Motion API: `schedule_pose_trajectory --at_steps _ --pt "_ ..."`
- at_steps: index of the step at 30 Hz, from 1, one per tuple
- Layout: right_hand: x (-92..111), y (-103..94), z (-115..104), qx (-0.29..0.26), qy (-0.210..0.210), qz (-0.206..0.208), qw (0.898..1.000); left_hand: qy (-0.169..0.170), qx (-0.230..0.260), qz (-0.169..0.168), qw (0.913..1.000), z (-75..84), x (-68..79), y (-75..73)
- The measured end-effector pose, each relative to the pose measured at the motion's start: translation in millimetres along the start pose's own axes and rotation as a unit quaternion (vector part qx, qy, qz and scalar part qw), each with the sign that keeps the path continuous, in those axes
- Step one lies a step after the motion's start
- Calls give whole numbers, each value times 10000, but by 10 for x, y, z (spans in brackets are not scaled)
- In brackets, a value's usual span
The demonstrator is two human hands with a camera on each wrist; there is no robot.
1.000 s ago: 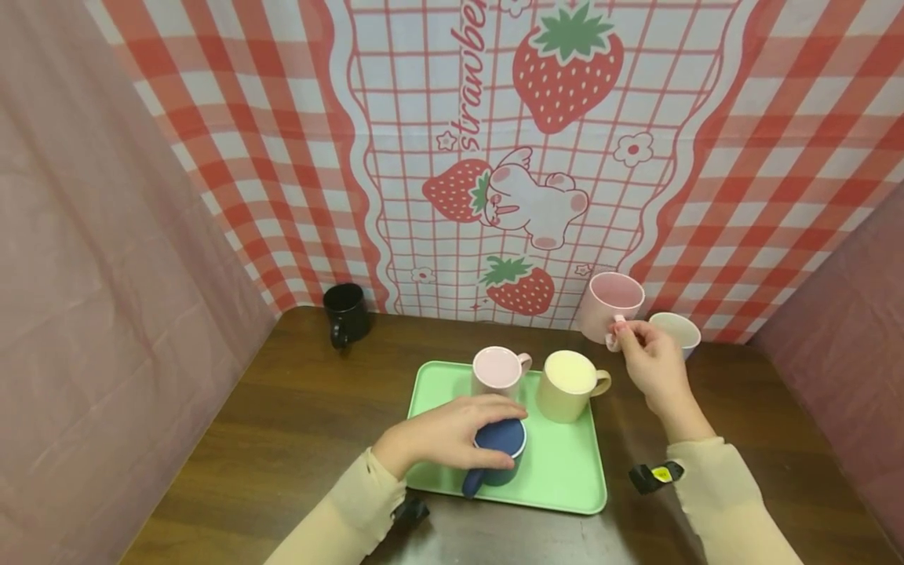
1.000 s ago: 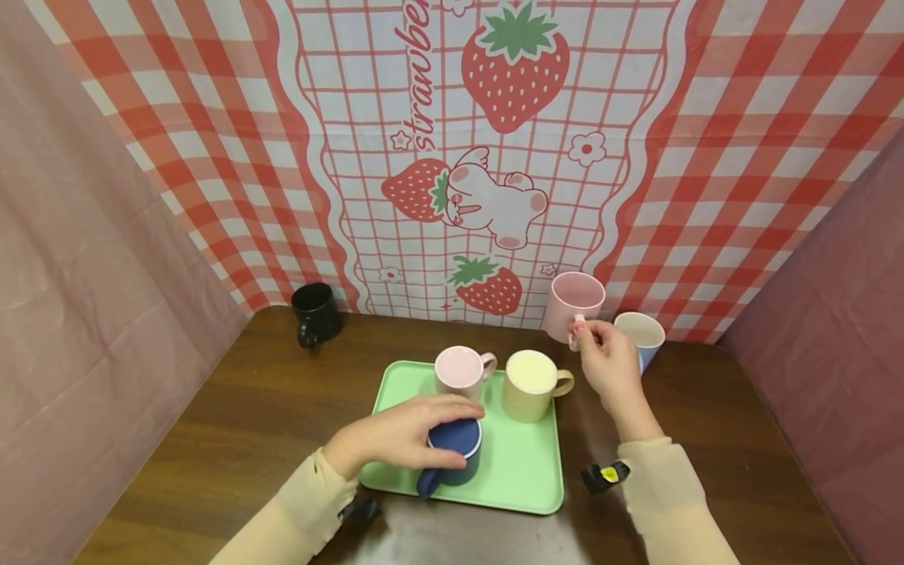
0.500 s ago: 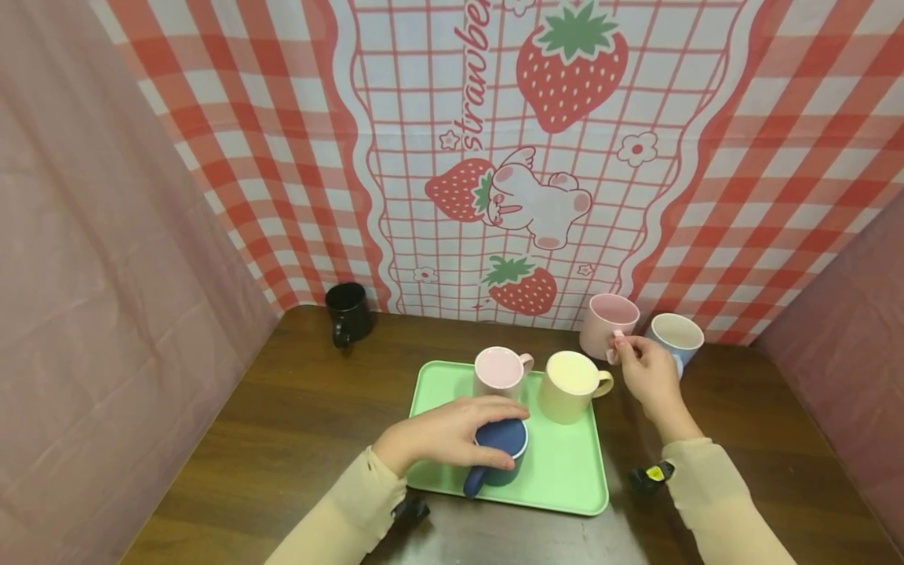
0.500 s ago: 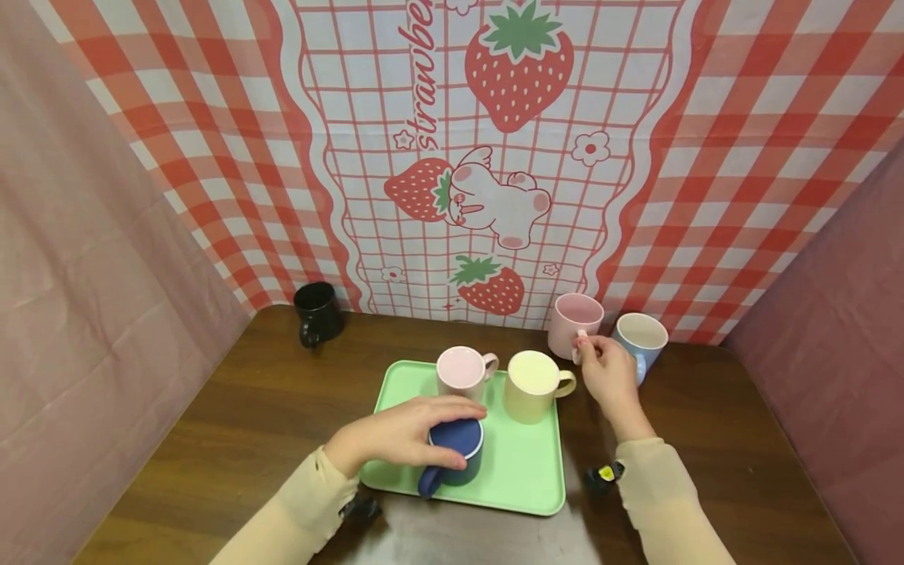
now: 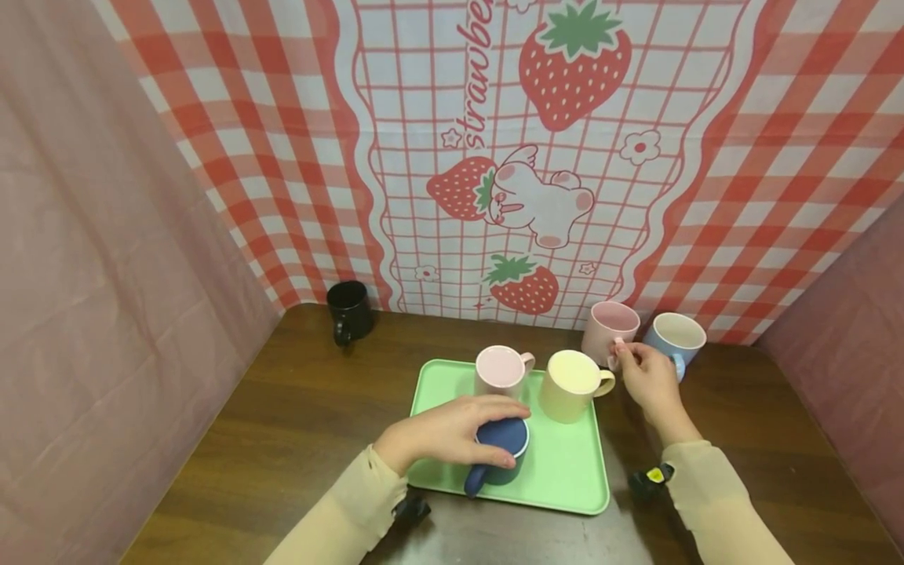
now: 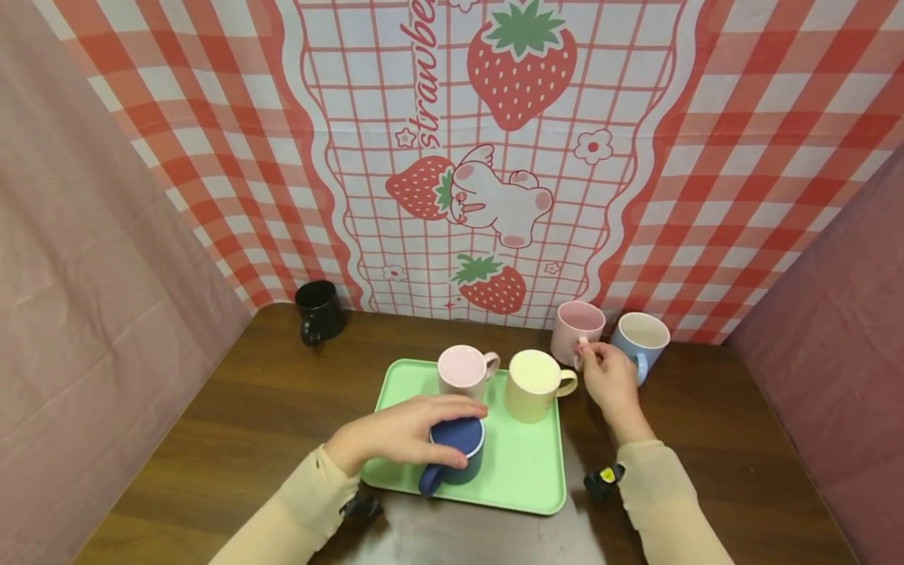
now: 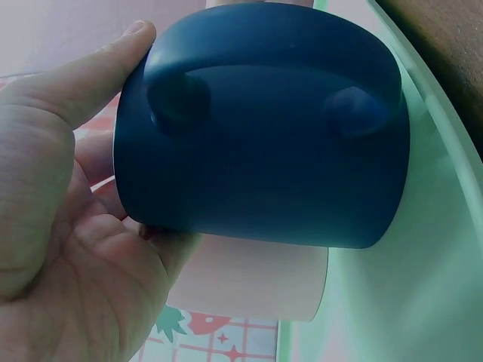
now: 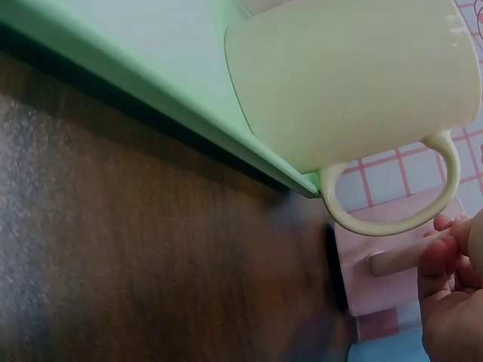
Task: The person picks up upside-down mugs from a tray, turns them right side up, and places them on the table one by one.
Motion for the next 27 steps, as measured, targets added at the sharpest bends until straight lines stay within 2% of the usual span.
schedule_pose_trajectory --at_steps 12,18,27 --pt "8 168 35 -789 232 -676 9943 3 61 43 10000 -9 -11 3" --pt "20 199 19 -741 180 -1077 9913 -12 45 36 10000 -4 -9 -4" --pt "22 214 -4 -632 67 -1153 9913 -24 22 36 10000 8 -5 -7"
Point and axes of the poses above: each hand's wrist, its own x-axis away from the middle knuckle, its own y-axis out of the palm, z = x × y, the point moved 9 cm from there along -x, towards the middle knuckle, and after that the axes turned 1 degree about z, right-handed, at the moved point
